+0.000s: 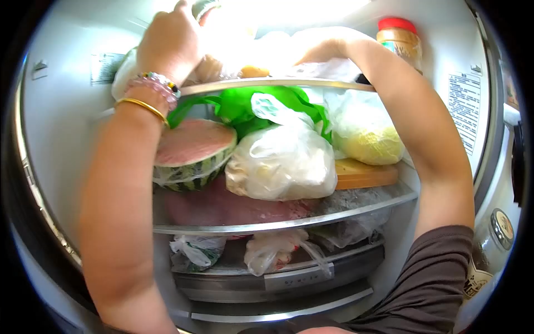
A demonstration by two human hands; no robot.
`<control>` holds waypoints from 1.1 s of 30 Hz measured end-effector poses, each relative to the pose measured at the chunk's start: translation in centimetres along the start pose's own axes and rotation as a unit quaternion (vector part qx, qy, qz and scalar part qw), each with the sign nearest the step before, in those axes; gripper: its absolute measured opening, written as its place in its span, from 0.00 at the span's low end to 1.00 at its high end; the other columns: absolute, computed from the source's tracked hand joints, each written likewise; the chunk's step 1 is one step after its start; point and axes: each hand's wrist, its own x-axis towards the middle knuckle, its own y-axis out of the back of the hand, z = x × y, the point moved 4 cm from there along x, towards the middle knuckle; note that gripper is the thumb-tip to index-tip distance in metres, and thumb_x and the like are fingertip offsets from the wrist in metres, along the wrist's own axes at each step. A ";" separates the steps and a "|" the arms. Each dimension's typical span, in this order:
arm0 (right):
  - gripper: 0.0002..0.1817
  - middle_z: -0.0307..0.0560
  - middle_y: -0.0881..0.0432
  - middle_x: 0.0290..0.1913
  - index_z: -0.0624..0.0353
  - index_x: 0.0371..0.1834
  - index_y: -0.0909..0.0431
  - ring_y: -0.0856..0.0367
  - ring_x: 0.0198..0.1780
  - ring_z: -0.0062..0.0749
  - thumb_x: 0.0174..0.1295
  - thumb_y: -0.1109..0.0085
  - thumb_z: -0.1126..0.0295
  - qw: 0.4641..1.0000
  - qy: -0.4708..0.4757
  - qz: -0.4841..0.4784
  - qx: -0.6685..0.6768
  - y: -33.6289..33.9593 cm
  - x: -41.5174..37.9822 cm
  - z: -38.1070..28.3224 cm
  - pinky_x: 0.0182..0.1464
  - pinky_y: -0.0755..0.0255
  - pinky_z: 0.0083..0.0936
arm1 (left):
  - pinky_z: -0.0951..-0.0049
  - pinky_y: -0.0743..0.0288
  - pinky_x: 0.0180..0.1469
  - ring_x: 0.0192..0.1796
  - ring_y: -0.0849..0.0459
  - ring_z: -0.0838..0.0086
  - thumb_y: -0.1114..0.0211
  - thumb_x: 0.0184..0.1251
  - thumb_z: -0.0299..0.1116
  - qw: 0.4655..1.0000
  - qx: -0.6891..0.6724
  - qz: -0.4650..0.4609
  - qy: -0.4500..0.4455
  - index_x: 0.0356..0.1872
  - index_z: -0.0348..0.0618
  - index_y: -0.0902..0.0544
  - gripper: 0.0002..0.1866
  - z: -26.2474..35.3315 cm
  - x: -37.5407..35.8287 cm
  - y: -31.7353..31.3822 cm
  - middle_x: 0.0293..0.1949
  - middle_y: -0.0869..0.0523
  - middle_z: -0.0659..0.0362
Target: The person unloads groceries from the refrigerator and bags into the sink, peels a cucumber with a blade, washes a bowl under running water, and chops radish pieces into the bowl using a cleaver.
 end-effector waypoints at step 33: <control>0.37 0.54 0.26 0.59 0.54 0.60 0.28 0.30 0.62 0.45 0.54 0.42 0.39 0.974 -0.140 -0.142 0.106 -1.5 3.5 -7.7 0.56 0.33 0.62 | 0.63 0.23 0.47 0.42 0.16 0.52 0.40 0.64 0.37 0.983 -0.138 -0.082 0.088 0.40 0.25 0.24 0.18 -1.7 -0.2 3.5 0.36 0.16 0.39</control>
